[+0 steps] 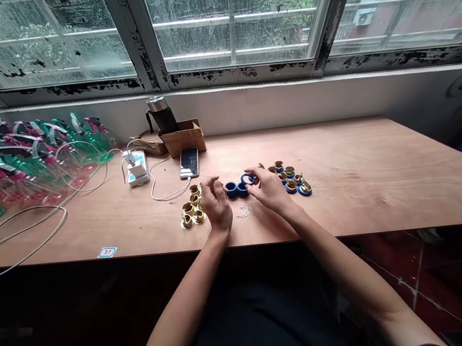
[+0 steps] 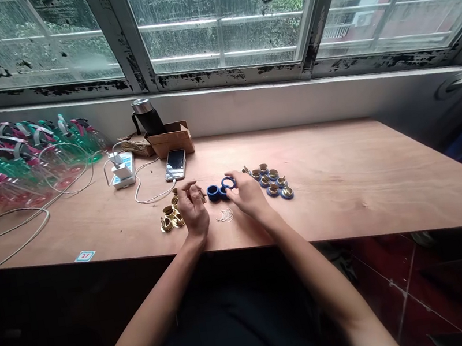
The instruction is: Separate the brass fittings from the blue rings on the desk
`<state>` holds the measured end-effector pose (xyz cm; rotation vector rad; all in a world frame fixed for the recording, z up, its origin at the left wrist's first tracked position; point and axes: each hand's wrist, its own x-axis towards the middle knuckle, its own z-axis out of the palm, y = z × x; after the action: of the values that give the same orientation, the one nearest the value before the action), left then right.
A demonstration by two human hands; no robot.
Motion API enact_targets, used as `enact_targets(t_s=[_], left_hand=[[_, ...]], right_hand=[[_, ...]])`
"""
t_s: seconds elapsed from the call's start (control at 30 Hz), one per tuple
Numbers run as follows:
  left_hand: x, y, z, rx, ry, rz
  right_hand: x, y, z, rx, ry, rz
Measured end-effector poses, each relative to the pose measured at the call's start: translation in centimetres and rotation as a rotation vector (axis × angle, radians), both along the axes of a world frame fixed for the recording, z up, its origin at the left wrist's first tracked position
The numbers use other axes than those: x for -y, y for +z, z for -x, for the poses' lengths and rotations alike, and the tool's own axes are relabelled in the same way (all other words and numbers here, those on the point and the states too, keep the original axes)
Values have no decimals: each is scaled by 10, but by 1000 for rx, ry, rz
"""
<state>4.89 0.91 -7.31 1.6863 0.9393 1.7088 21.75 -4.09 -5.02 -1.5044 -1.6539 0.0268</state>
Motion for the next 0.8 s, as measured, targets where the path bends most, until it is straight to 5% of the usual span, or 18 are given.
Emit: enact_targets(t_s=[0.2, 0.57, 0.8], left_hand=[[-2, 0, -1, 12, 16, 1], [-2, -4, -4, -3, -168, -23], [4, -3, -6, -134, -214, -144]], right_hand=[[-13, -8, 3, 67, 4, 104], [-11, -13, 2, 10, 8, 181], [13, 10, 5, -169, 9, -9]])
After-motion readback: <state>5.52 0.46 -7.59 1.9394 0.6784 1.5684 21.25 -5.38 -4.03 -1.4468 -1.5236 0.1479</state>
